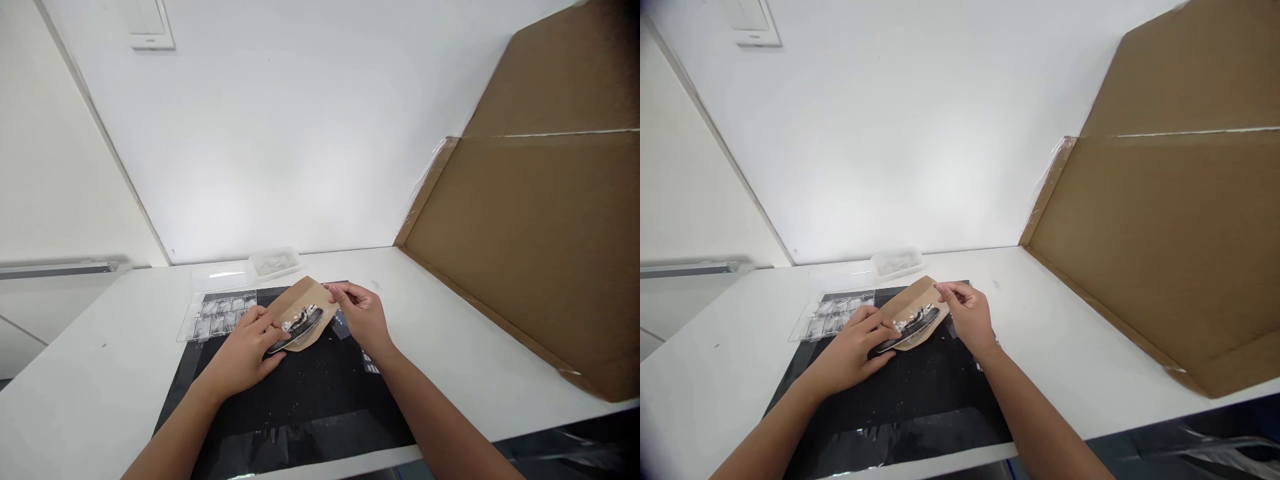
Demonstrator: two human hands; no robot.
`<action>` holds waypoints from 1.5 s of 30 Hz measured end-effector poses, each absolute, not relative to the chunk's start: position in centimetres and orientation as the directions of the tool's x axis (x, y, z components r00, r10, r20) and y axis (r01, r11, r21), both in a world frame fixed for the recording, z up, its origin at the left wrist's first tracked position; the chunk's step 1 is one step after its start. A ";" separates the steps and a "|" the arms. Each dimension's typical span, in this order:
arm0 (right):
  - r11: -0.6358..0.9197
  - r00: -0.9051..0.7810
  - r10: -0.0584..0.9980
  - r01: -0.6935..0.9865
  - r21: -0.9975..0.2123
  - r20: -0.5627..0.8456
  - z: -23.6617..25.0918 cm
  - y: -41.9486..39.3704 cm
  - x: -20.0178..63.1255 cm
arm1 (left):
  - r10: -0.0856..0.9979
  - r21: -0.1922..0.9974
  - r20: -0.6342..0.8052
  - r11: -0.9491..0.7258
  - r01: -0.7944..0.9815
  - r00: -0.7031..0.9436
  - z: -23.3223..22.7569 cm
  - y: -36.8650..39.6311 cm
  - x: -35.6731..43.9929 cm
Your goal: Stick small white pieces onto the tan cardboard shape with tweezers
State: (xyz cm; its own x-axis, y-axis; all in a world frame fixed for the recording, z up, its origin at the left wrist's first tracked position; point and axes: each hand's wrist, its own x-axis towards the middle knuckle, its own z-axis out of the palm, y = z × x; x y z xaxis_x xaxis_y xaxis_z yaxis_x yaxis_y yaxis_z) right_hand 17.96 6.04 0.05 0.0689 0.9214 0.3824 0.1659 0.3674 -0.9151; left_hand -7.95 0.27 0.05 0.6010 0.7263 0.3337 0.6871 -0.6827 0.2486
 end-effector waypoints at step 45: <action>0.479 -0.019 0.858 0.389 -0.787 0.513 -1.8 4.8 15.8 | 0.944 0.915 0.330 -0.315 0.252 -0.016 -1.0 0.7 -7.5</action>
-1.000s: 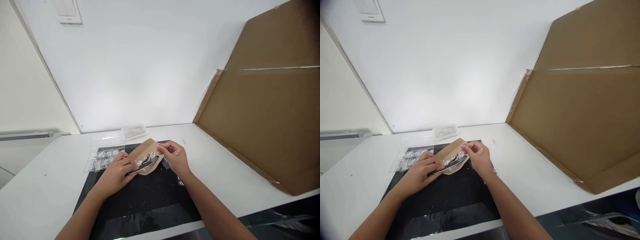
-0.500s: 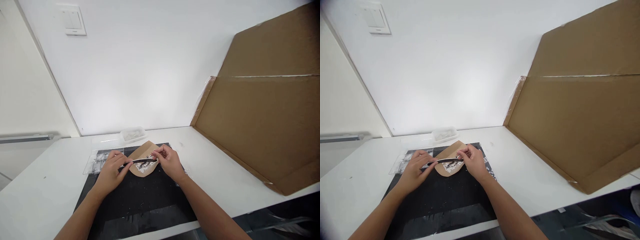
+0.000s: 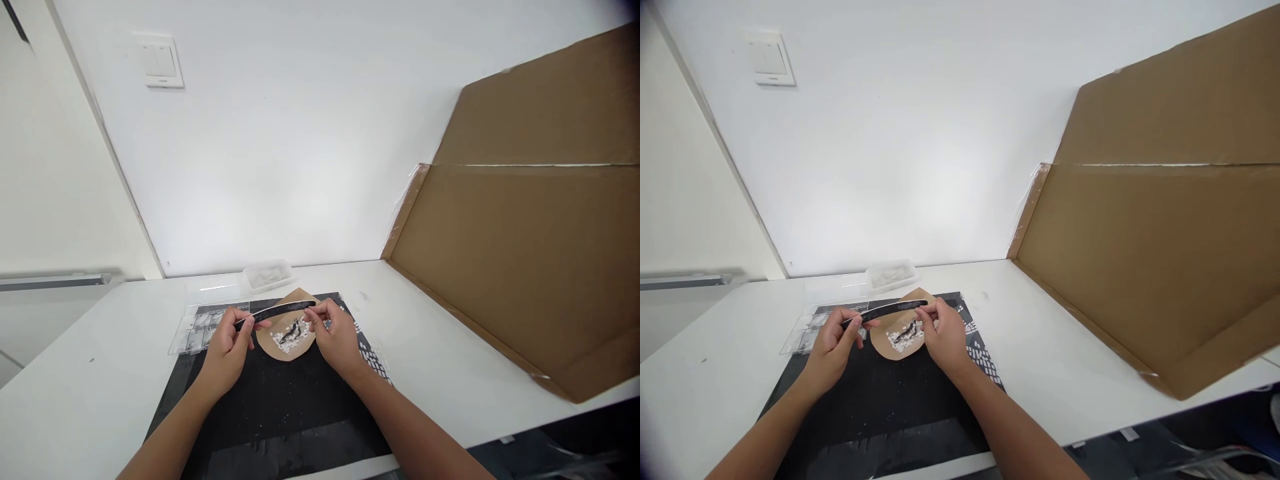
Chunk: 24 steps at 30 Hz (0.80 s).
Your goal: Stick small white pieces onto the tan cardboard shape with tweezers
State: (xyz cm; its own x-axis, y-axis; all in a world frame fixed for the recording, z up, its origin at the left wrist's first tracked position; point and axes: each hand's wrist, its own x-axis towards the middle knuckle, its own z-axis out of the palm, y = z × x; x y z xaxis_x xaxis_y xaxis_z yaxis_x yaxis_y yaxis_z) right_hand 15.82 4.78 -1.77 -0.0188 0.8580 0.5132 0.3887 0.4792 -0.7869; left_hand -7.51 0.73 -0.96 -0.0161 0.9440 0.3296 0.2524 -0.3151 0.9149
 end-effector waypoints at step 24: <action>0.396 0.159 0.831 0.503 -0.768 0.533 -1.8 4.6 15.1 | 0.896 0.780 0.400 -0.444 0.441 0.194 -1.4 0.4 -7.0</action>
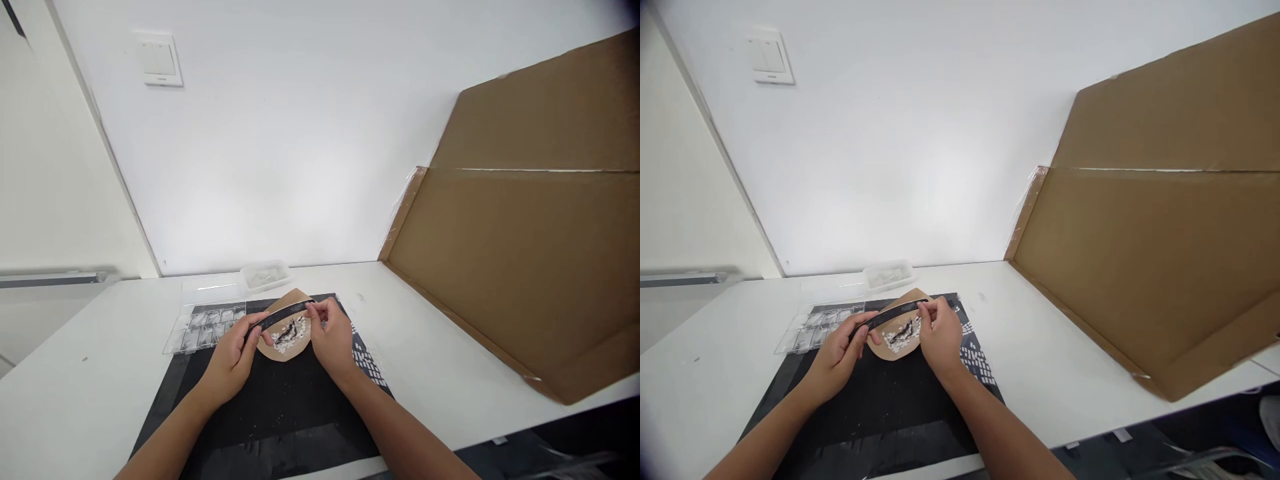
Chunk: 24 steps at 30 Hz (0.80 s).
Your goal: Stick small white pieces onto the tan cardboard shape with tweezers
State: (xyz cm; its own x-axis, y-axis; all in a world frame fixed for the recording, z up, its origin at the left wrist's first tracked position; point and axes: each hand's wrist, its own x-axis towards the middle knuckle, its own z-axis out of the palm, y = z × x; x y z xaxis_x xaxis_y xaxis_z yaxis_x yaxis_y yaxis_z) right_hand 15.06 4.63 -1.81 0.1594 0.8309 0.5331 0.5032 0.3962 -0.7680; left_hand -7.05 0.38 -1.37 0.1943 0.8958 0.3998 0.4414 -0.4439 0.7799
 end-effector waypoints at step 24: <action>0.440 0.083 0.842 0.466 -0.767 0.534 -1.6 4.4 15.1 | 0.793 0.610 0.526 -0.603 0.515 0.306 -1.7 -0.1 -6.7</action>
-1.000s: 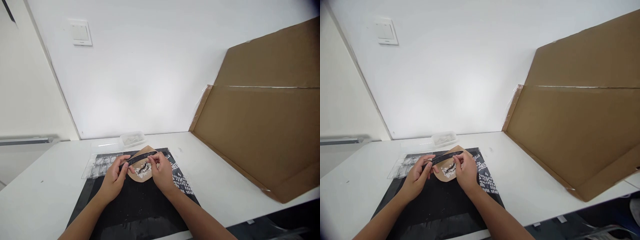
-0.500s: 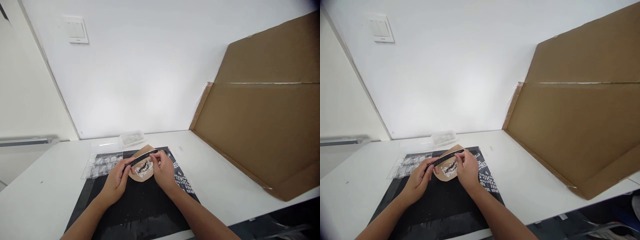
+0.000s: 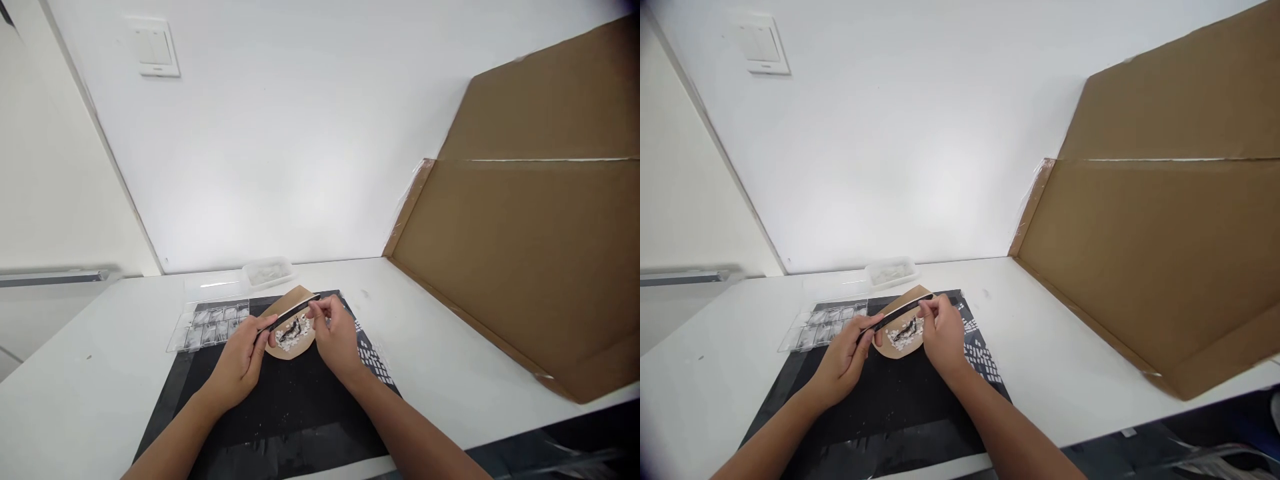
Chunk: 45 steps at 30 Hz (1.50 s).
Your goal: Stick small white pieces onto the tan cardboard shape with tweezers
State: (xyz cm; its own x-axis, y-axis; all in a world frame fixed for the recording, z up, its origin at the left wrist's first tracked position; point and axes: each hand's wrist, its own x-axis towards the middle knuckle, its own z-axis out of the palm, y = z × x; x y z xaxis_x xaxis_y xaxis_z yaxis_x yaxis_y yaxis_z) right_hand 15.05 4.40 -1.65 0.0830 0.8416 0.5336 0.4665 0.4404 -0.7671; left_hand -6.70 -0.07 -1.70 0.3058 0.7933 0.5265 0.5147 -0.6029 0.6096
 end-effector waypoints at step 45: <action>0.366 0.125 0.863 0.513 -0.777 0.489 -1.9 4.0 14.7 | 0.806 0.628 0.513 -0.587 0.510 0.296 -2.0 -0.1 -5.8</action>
